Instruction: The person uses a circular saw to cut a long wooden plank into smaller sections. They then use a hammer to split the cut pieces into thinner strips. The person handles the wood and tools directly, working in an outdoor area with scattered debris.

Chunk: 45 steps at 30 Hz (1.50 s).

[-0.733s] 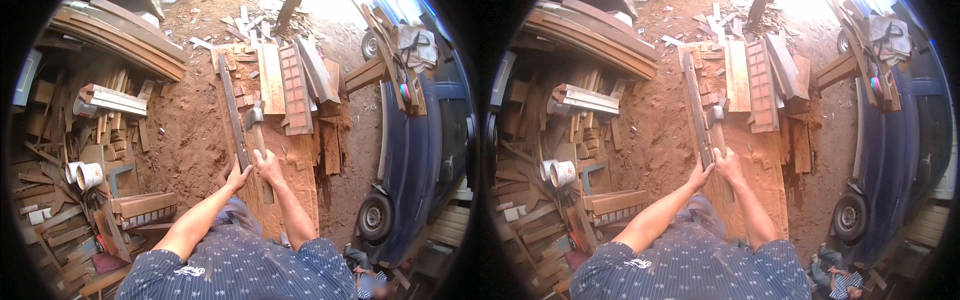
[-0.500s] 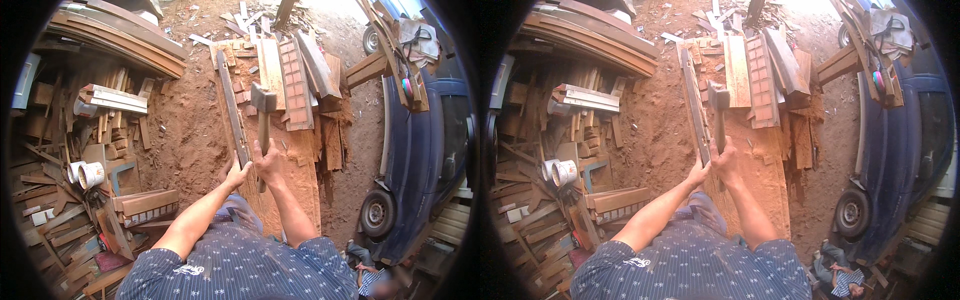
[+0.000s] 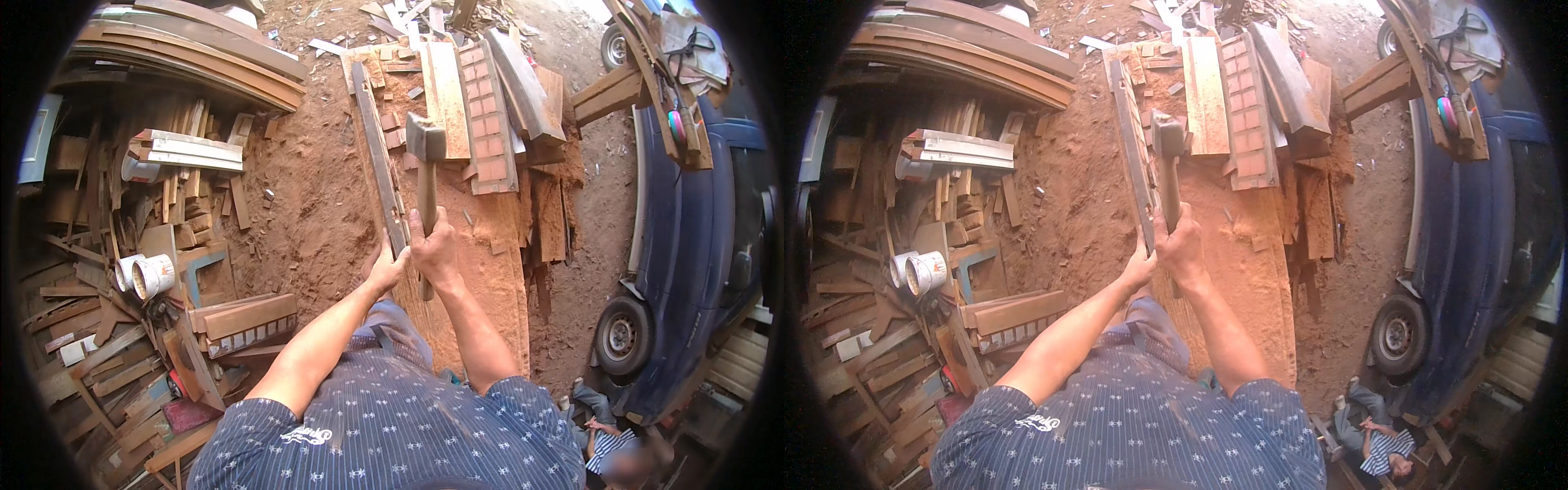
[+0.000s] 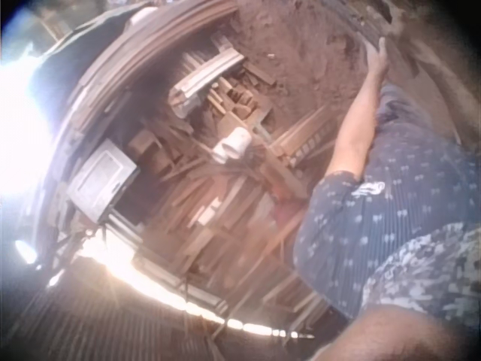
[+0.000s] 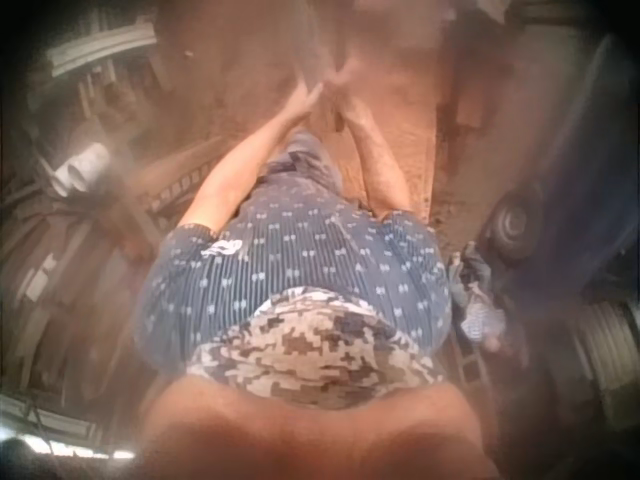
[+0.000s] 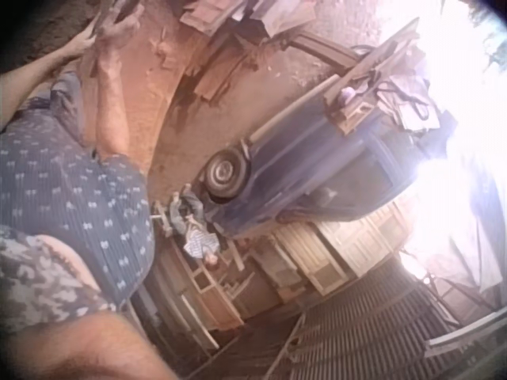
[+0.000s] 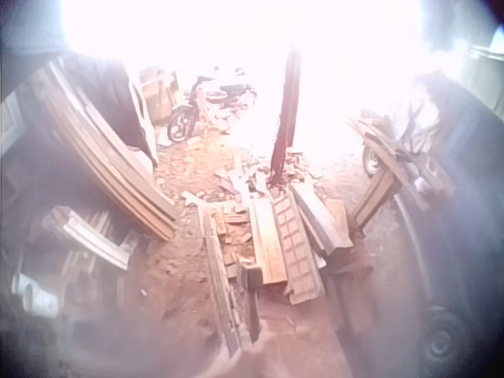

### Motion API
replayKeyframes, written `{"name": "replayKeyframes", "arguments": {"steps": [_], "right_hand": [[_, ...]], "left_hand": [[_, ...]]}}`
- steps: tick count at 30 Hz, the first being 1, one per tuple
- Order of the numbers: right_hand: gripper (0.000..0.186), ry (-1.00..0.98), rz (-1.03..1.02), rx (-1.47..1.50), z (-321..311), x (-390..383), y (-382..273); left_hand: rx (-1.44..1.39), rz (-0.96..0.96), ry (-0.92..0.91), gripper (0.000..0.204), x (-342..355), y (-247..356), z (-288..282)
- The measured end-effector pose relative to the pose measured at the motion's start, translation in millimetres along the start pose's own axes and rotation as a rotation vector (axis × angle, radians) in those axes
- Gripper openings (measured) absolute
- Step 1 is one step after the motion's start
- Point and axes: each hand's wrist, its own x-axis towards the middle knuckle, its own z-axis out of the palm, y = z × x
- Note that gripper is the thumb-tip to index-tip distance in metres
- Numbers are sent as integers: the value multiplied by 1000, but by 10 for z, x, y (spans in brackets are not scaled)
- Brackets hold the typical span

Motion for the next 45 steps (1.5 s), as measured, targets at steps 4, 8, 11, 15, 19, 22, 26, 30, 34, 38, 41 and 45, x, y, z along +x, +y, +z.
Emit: {"name": "replayKeyframes", "arguments": {"steps": [4, 8, 11, 15, 19, 22, 26, 30, 34, 38, 41, 45], "right_hand": [[55, -191, 245, -340, 45, 439, 563], [50, -119, 133, -332, -6, 477, 487], [46, 13, -36, -60, -52, 112, 101], [41, 160, -213, 143, -58, 1, -150], [48, -57, 115, -285, 130, 306, 568], [57, -324, 187, -355, 127, 481, 787], [60, -156, 161, -311, 94, 376, 1086], [49, -51, 42, -86, -226, -192, 754], [37, 50, -177, 19, -406, -665, 140], [33, 165, -231, 167, -405, -685, -44], [34, 121, -212, 116, -208, -629, 189], [41, -112, 126, -411, 50, -206, 1367]], "left_hand": [[77, 59, -35, 92, 85, -13, 83], [57, 125, -62, 92, 78, 71, 47], [48, 161, -23, 94, 150, 32, 24], [-76, 28, -50, 93, 20, 141, 47], [27, 138, -57, 92, 109, 55, 63], [90, 183, -29, 92, 145, -51, -30], [-11, 35, -65, 90, 90, 81, 3], [-150, -128, -58, 86, 56, 180, 55], [-212, -98, -11, 84, 140, -247, 47], [-208, -147, -4, 86, 134, 46, 116], [-172, -208, 18, 89, 171, -60, 27], [-141, -235, -18, 90, 89, 169, 122]]}}
